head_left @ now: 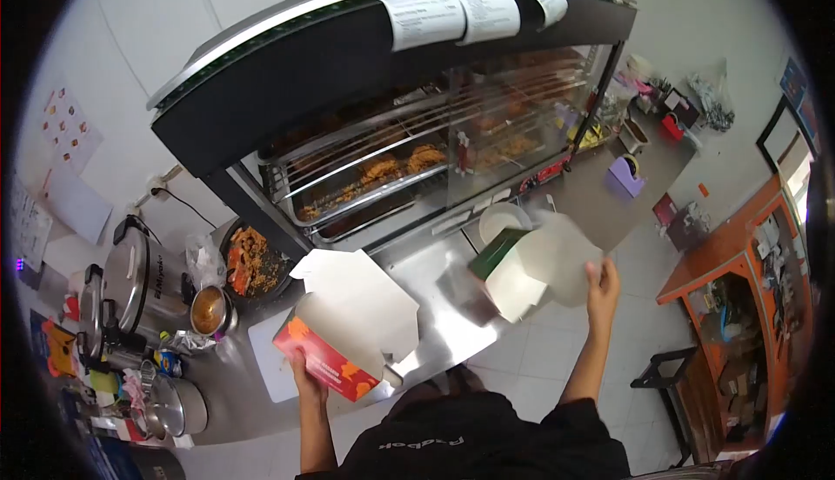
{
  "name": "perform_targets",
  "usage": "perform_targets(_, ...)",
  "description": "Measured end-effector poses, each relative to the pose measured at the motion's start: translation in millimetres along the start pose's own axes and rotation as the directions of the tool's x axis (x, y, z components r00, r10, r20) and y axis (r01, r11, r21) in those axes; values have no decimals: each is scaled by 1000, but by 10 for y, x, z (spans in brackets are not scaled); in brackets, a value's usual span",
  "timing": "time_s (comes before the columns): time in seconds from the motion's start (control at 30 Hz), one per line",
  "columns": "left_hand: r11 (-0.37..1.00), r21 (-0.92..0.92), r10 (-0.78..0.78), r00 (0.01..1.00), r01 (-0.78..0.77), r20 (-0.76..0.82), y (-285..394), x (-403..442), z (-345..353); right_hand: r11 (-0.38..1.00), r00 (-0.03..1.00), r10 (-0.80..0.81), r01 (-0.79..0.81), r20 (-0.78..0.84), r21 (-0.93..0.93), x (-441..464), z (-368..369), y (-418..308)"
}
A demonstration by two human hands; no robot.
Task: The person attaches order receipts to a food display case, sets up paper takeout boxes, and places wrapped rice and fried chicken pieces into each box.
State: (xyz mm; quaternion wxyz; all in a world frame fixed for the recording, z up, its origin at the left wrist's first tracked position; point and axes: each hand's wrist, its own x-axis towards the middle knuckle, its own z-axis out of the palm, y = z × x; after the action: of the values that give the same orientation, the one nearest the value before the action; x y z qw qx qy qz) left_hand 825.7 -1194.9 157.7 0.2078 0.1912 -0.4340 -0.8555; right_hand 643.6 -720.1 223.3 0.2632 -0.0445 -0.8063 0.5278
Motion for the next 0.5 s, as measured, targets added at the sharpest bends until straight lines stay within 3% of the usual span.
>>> perform_targets(0.03,999,-30,-20,1000,20,-11,-94,-12,-28,977,992,-66,87,111,-193,73,-49,82)
perform_targets(0.1,992,-92,-91,996,91,6,-282,-40,-69,887,931,-194,302,310,-350,172,131,240)
perform_targets(0.13,986,-140,-101,993,92,-61,-481,-26,-98,822,892,-173,364,417,-438,270,234,297)
perform_targets(0.17,979,-161,-129,991,123,-25,-613,-32,-59,743,842,-137,435,521,-508,380,341,354)
perform_targets(0.23,981,-132,-141,990,144,28,-815,-152,127,578,790,-332,602,516,-550,546,556,515)
perform_targets(0.3,994,-23,-103,992,104,72,-920,-251,421,682,811,-406,575,420,-452,604,717,299)
perform_targets(0.33,990,-9,-139,984,141,113,-969,-322,461,822,826,-326,488,461,-293,582,825,298)
perform_targets(0.37,991,-17,-126,981,130,150,-994,-405,631,926,826,-242,353,510,-132,503,919,236)
perform_targets(0.4,993,-24,-111,974,118,195,-1004,-442,791,995,767,-37,88,641,-48,350,962,149)
perform_targets(0.43,976,-34,-205,953,217,223,-1171,-445,641,971,693,-137,234,708,-41,194,1119,392)
perform_targets(0.5,978,-33,-196,958,207,208,-1264,-440,781,971,554,-134,238,822,-3,-148,1199,354)
